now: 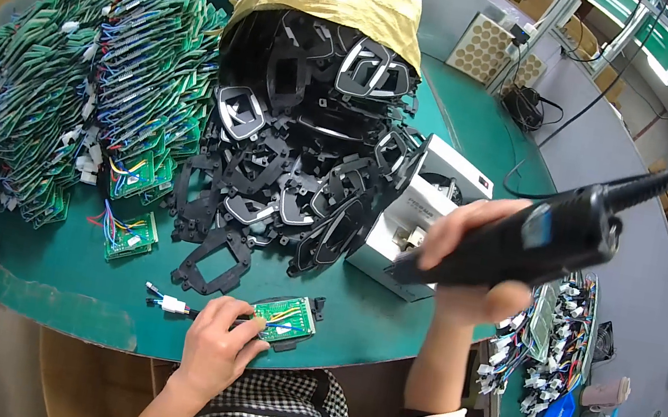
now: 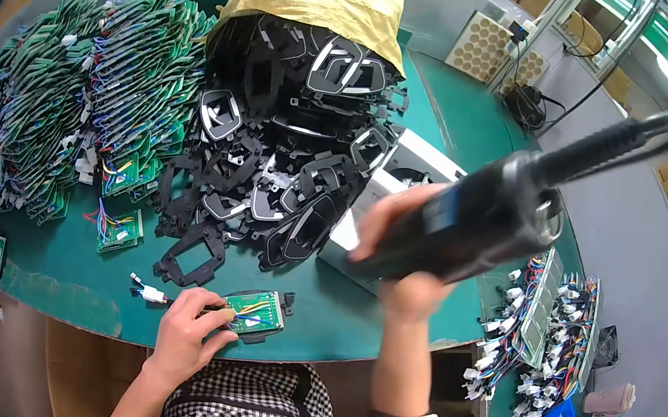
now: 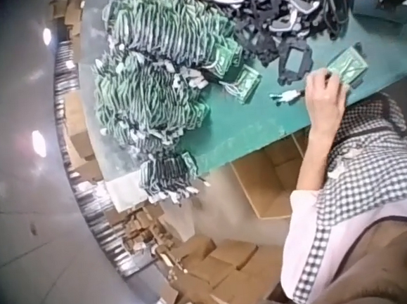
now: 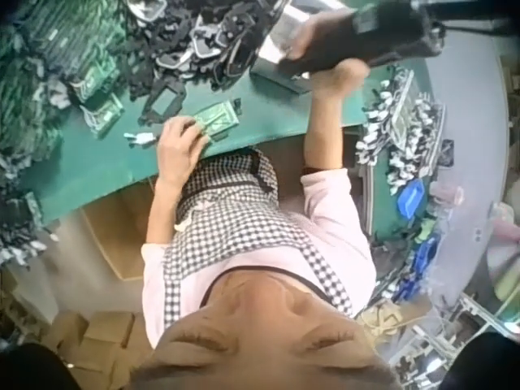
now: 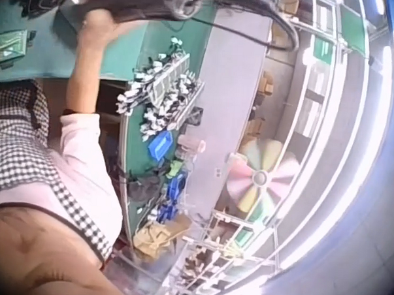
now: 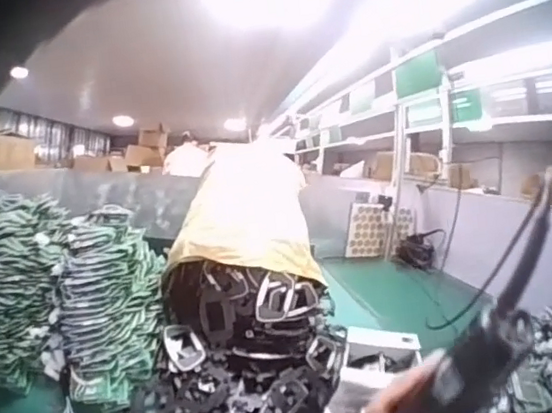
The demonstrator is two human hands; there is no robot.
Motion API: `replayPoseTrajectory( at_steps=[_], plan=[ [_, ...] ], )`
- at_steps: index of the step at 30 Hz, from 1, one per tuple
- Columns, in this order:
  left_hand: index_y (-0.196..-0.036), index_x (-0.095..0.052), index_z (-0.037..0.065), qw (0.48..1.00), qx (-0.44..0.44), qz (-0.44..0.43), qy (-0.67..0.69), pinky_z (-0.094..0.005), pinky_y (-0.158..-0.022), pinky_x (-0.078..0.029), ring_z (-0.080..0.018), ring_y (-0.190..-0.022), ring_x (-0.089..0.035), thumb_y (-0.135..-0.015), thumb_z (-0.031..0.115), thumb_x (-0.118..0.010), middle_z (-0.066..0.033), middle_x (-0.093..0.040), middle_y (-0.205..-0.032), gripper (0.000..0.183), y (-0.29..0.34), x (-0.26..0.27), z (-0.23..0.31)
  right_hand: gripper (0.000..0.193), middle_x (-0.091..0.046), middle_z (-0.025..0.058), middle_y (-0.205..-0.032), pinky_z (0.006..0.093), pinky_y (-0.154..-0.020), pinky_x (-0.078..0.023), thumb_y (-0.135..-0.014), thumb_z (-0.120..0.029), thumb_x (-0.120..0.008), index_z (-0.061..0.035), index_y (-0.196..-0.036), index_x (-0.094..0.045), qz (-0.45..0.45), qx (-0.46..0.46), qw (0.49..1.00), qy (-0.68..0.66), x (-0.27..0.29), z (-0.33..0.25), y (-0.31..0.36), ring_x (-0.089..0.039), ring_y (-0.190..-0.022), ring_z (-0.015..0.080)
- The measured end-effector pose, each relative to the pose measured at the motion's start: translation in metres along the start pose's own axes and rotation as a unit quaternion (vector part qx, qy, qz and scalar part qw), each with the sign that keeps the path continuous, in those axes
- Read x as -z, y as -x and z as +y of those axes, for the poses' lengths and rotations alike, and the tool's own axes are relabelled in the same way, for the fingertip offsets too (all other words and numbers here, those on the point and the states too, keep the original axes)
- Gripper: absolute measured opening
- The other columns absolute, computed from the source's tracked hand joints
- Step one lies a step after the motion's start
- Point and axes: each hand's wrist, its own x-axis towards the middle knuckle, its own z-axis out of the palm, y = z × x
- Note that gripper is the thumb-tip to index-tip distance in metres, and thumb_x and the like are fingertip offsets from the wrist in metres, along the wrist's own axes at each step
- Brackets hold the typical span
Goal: The person assembles electronic components by fitting circuit boards onto plastic frames, driving screws into them with an electric screwdriver, and stacking the assembled parts on the table.
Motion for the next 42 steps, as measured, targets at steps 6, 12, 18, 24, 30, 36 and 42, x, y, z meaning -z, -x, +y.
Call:
replayPoseTrajectory(
  at_steps=[6, 12, 18, 24, 30, 36, 42],
  plan=[
    [-0.085, -0.061, 0.001, 0.997, -0.007, 0.042, -0.060, -0.0364, -0.071, -0.045, -0.0287, -0.088, -0.054, -0.058, 0.004, -0.070, -0.0104, -0.060, -0.090, 0.028, 0.007, -0.014, 0.004, 0.077, -0.045, 0.0072, -0.058, 0.0236, -0.039, -0.038, -0.062, -0.072, -0.055, -0.0004, -0.089, -0.043, 0.074, -0.054, 0.996, 0.010, 0.033, 0.032, -0.007, -0.044, -0.043, 0.0148],
    [-0.087, -0.062, 0.002, 0.992, -0.021, 0.081, -0.098, -0.0354, -0.070, -0.046, -0.0277, -0.088, -0.054, -0.059, 0.004, -0.069, -0.0082, -0.061, -0.094, 0.029, 0.010, -0.022, 0.002, 0.079, -0.045, 0.0059, -0.055, 0.0230, -0.037, -0.039, -0.062, -0.075, -0.052, -0.0009, -0.087, -0.040, 0.017, -0.077, 0.990, -0.117, -0.024, 0.032, 0.018, -0.044, -0.039, 0.0132],
    [-0.085, -0.064, 0.002, 0.988, -0.023, 0.096, -0.115, -0.0344, -0.067, -0.046, -0.0282, -0.087, -0.054, -0.060, 0.005, -0.069, -0.0072, -0.061, -0.092, 0.025, 0.017, -0.025, -0.001, 0.083, -0.047, 0.0084, -0.061, 0.0240, -0.040, -0.041, -0.057, -0.074, -0.057, -0.0002, -0.090, -0.040, -0.018, -0.160, 0.964, -0.211, -0.090, 0.057, 0.047, -0.047, -0.044, 0.0156],
    [-0.088, -0.065, 0.003, 0.989, -0.028, 0.092, -0.114, -0.0335, -0.068, -0.045, -0.0269, -0.090, -0.053, -0.065, 0.009, -0.064, -0.0056, -0.060, -0.098, 0.023, 0.021, -0.028, -0.001, 0.082, -0.047, 0.0097, -0.061, 0.0246, -0.040, -0.041, -0.056, -0.072, -0.060, 0.0000, -0.090, -0.040, -0.012, -0.202, 0.956, -0.213, -0.101, 0.057, 0.053, -0.047, -0.045, 0.0163],
    [-0.083, -0.066, 0.005, 0.990, -0.017, 0.103, -0.097, -0.0319, -0.064, -0.046, -0.0267, -0.087, -0.053, -0.062, 0.003, -0.064, -0.0011, -0.061, -0.091, 0.022, 0.012, -0.031, -0.002, 0.081, -0.046, 0.0069, -0.058, 0.0237, -0.040, -0.041, -0.056, -0.073, -0.059, -0.0010, -0.088, -0.039, -0.040, -0.210, 0.961, -0.177, -0.098, 0.069, 0.053, -0.047, -0.044, 0.0152],
    [-0.083, -0.064, 0.003, 0.991, 0.015, 0.123, -0.043, -0.0322, -0.064, -0.047, -0.0243, -0.083, -0.055, -0.061, 0.003, -0.064, -0.0039, -0.059, -0.084, 0.021, 0.023, -0.016, -0.014, 0.077, -0.045, 0.0050, -0.058, 0.0238, -0.039, -0.040, -0.053, -0.067, -0.067, -0.0044, -0.088, -0.039, -0.140, -0.235, 0.927, -0.255, -0.125, 0.076, 0.055, -0.047, -0.044, 0.0155],
    [-0.087, -0.055, 0.002, 0.978, -0.023, 0.208, -0.017, -0.0332, -0.067, -0.042, -0.0261, -0.082, -0.050, -0.070, 0.009, -0.058, -0.0121, -0.045, -0.092, 0.019, 0.029, -0.047, -0.007, 0.067, -0.044, 0.0060, -0.062, 0.0214, -0.035, -0.037, -0.063, -0.057, -0.067, -0.0051, -0.093, -0.037, -0.172, -0.202, 0.923, -0.279, -0.090, 0.101, 0.066, -0.042, -0.041, 0.0127]
  ],
)
